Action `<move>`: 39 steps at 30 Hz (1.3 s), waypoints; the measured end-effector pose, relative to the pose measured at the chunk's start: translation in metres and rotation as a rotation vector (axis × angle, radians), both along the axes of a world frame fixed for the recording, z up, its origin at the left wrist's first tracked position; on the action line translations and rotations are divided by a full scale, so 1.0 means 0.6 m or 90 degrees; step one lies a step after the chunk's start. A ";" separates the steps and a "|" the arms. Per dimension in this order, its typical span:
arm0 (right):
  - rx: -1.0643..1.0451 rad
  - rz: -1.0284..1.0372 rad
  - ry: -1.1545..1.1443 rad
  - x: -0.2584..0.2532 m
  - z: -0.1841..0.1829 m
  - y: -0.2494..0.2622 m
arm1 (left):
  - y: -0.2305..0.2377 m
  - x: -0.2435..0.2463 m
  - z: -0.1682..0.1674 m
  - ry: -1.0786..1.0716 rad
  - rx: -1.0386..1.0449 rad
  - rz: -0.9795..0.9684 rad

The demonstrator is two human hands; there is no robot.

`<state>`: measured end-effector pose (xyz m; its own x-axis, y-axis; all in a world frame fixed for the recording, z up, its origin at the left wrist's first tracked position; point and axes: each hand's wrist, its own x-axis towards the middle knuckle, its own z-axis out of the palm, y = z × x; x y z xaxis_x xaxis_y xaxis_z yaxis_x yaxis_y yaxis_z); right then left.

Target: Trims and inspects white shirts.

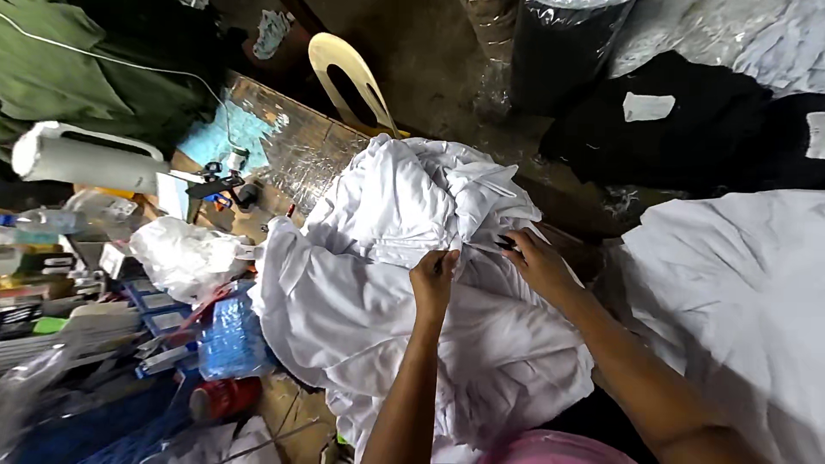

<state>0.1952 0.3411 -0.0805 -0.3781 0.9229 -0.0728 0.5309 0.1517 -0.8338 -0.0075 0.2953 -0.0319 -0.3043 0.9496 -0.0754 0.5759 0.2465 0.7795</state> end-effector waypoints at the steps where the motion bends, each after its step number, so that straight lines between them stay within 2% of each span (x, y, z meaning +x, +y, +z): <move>1: 0.049 0.005 -0.012 -0.005 0.000 -0.004 | -0.002 0.007 0.001 -0.013 0.010 0.009; 4: 0.158 0.007 -0.022 -0.025 0.005 -0.011 | -0.001 0.025 0.000 -0.021 0.041 0.023; 6: 0.183 0.017 -0.028 -0.042 0.011 -0.011 | 0.001 0.034 -0.001 -0.014 0.062 0.020; 17: 0.167 0.010 -0.035 -0.060 0.010 0.005 | 0.005 0.040 -0.003 0.000 0.095 -0.011; 20: 0.144 0.019 -0.017 -0.065 0.010 0.005 | 0.008 0.051 -0.009 0.018 0.093 -0.070; 24: 0.026 -0.051 0.001 -0.017 0.018 0.034 | 0.036 0.087 -0.003 0.147 0.065 -0.216; 27: 0.024 -0.145 -0.016 0.022 0.009 0.048 | 0.087 0.110 -0.020 0.313 0.103 -0.209; 29: 0.018 -0.147 -0.034 0.030 0.009 0.048 | 0.120 0.110 -0.042 0.398 0.040 -0.222; 31: 0.008 -0.099 -0.068 0.028 0.012 0.043 | 0.132 0.104 -0.053 0.411 0.009 -0.217; 39: 0.096 -0.011 -0.091 -0.009 -0.001 0.028 | 0.067 0.093 -0.037 0.384 0.166 -0.147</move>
<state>0.1900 0.3578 -0.0810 -0.3584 0.9334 0.0145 0.6462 0.2592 -0.7178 0.0481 0.3356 -0.0542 -0.0095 0.9593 0.2824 0.9422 -0.0860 0.3239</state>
